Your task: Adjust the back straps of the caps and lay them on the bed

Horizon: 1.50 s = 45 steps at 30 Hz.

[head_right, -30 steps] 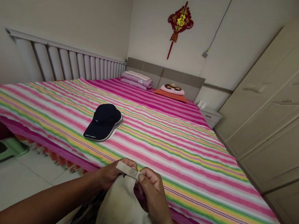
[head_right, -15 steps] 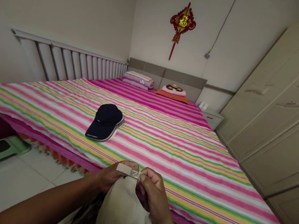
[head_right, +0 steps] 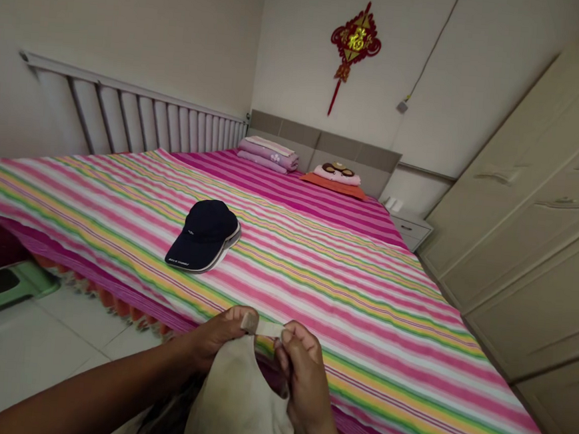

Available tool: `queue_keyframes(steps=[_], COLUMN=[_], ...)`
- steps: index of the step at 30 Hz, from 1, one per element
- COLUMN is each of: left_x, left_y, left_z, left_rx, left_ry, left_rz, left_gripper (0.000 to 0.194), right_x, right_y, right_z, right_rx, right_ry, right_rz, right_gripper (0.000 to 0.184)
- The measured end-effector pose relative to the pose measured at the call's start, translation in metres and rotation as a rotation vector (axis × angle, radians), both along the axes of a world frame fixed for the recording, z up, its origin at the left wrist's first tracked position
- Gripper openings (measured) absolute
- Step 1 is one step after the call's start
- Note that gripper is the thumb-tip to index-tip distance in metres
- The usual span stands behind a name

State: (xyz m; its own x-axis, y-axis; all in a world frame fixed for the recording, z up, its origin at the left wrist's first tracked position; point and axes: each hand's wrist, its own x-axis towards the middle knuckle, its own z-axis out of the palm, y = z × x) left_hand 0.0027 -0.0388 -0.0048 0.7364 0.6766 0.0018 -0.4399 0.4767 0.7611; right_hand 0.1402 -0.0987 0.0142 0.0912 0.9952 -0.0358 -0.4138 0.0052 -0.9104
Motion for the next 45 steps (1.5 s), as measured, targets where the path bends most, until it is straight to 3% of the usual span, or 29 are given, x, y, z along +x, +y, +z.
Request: queue_keyframes(steps=[4, 6, 8, 10, 14, 17, 20, 23, 25, 31, 34, 36, 38, 41, 45], left_x=[-0.007, -0.009, -0.012, -0.014, -0.019, -0.025, -0.036, -0.057, -0.076, -0.13, -0.145, -0.153, -0.161, -0.174, -0.189], left_y=[0.004, 0.006, 0.01, 0.013, 0.022, 0.027, 0.033, 0.039, 0.039, 0.021, 0.013, 0.016, 0.027, 0.057, 0.119], left_z=[0.007, 0.009, 0.008, 0.006, 0.005, 0.009, 0.007, -0.006, -0.021, -0.08, -0.092, -0.086, -0.07, -0.034, 0.02], left_rx=[0.032, 0.027, -0.001, -0.015, -0.025, -0.052, -0.073, -0.101, -0.091, -0.029, -0.013, 0.008, 0.043, 0.125, 0.246], left_ry=[0.004, -0.006, -0.012, -0.006, -0.001, -0.003, -0.004, -0.022, -0.046, -0.085, -0.097, -0.124, -0.142, -0.127, -0.084], left_rz=[0.075, 0.094, 0.109, 0.124, 0.175, 0.217, 0.195, 0.181, 0.169, 0.208, 0.237, 0.294, 0.352, 0.434, 0.519], left_gripper=[0.038, 0.037, 0.035, 0.034, 0.033, 0.03, 0.026, 0.024, 0.023, 0.027, 0.024, 0.023, 0.024, 0.025, 0.022], right_x=[0.016, 0.026, 0.032, 0.032, 0.016, 0.002, -0.003, -0.002, -0.004, -0.024, -0.035, -0.042, -0.05, -0.065, -0.09], right_y=[0.009, 0.012, 0.013, 0.011, 0.003, -0.001, 0.001, 0.008, 0.012, 0.023, 0.035, 0.048, 0.063, 0.093, 0.158], right_z=[-0.001, -0.005, -0.013, -0.023, -0.038, -0.037, -0.033, -0.032, -0.032, -0.028, -0.02, -0.012, -0.001, 0.02, 0.049], right_rx=[0.083, 0.076, 0.029, -0.037, -0.089, -0.099, -0.095, -0.115, -0.141, -0.151, -0.121, -0.091, -0.051, 0.033, 0.119], right_ry=[0.158, 0.21, 0.21, 0.168, 0.074, 0.142, 0.281, 0.358, 0.36, 0.33, 0.295, 0.259, 0.222, 0.193, 0.14], right_rz=[-0.145, -0.152, -0.042, 0.163, 0.51, 0.548, 0.379, 0.228, 0.202, 0.286, 0.361, 0.393, 0.397, 0.36, 0.279], right_gripper=[0.023, 0.017, 0.018, 0.033, 0.05, 0.046, 0.03, 0.021, 0.022, 0.036, 0.042, 0.042, 0.032, 0.022, 0.029])
